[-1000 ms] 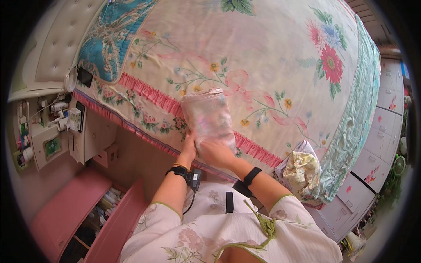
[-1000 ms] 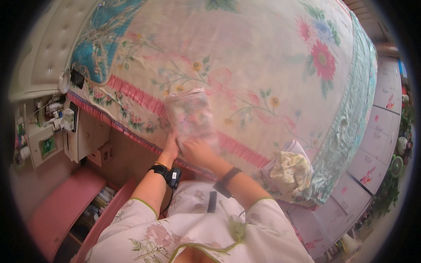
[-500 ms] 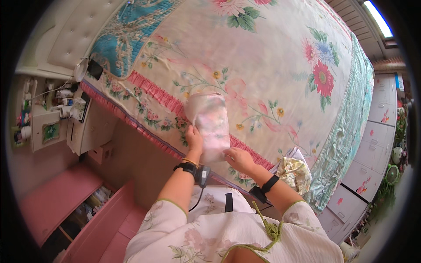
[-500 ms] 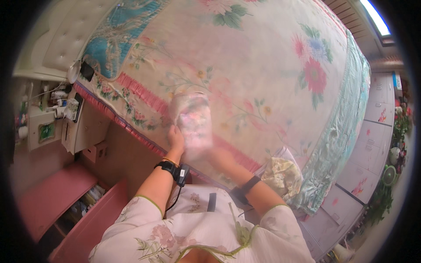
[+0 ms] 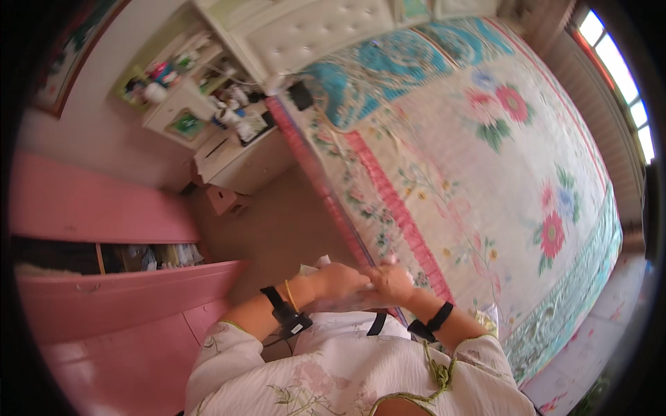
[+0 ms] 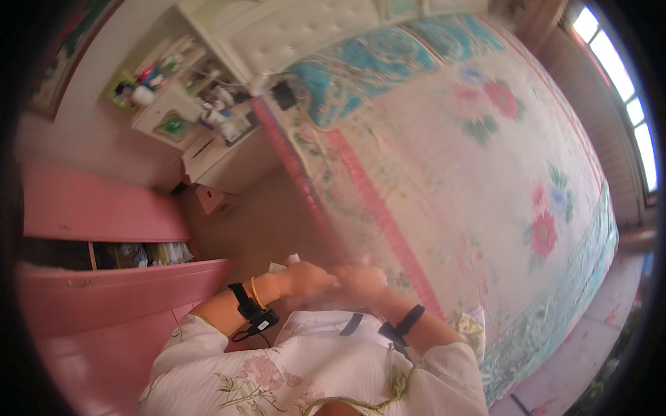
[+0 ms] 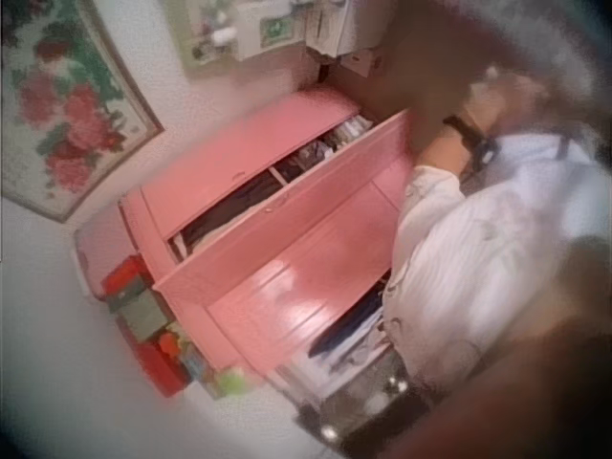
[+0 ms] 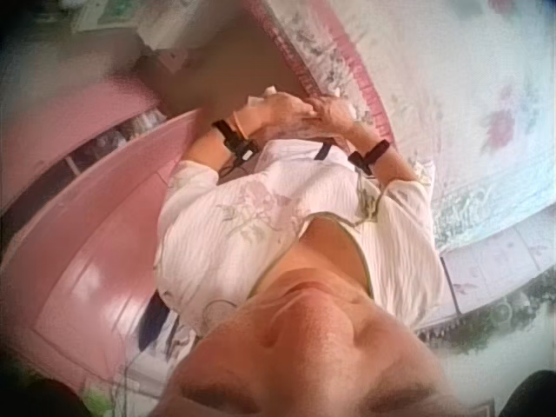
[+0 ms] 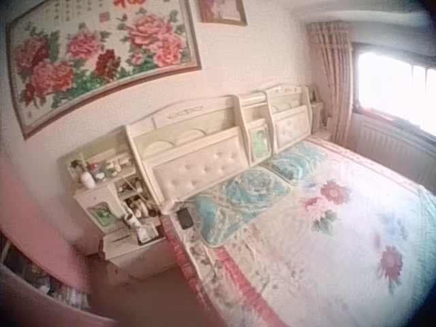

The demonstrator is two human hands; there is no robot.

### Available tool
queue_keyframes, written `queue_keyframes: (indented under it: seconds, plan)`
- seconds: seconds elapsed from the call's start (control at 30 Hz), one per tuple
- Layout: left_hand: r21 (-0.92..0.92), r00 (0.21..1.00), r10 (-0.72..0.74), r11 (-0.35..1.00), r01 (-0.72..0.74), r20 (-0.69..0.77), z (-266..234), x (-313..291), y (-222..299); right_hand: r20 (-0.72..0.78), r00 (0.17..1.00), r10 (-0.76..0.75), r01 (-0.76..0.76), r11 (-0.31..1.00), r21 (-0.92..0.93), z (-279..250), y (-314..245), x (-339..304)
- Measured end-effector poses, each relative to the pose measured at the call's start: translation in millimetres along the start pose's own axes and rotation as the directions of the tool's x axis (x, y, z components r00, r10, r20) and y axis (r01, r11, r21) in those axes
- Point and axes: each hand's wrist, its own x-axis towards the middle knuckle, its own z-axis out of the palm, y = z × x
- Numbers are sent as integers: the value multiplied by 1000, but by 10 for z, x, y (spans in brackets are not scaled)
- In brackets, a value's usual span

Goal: The person removes a floral top and white shorts from a storage area and folds them one at a time on a floral-patterned bed.

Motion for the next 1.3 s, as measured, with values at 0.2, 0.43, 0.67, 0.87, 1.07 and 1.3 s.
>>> queue_keyframes:
  seconds: [0.2,0.43,0.67,0.87,1.07,1.3]
  plan:
    - [117,960,-83,986,118,-268,-128,-1116,-320,198,962,-189,183,982,46,-257,-997,549]
    - [-225,654,-476,873,433,-588,8,-1887,-1173,213,779,590,-600,603,526,367,-26,670]
    - [-416,678,-597,796,439,-428,23,-2311,-1353,85,367,927,-388,69,919,533,592,547]
    - [-507,624,-680,721,473,-384,-106,-2238,-1593,-211,256,943,-455,310,835,473,1774,655]
    - [-512,602,-733,666,543,-315,-250,-2127,-1982,-582,209,786,-659,553,510,-719,2181,1031]
    - [-629,480,-862,466,622,-165,-399,-1972,-2345,-582,313,750,-602,631,489,-1332,2380,2484]
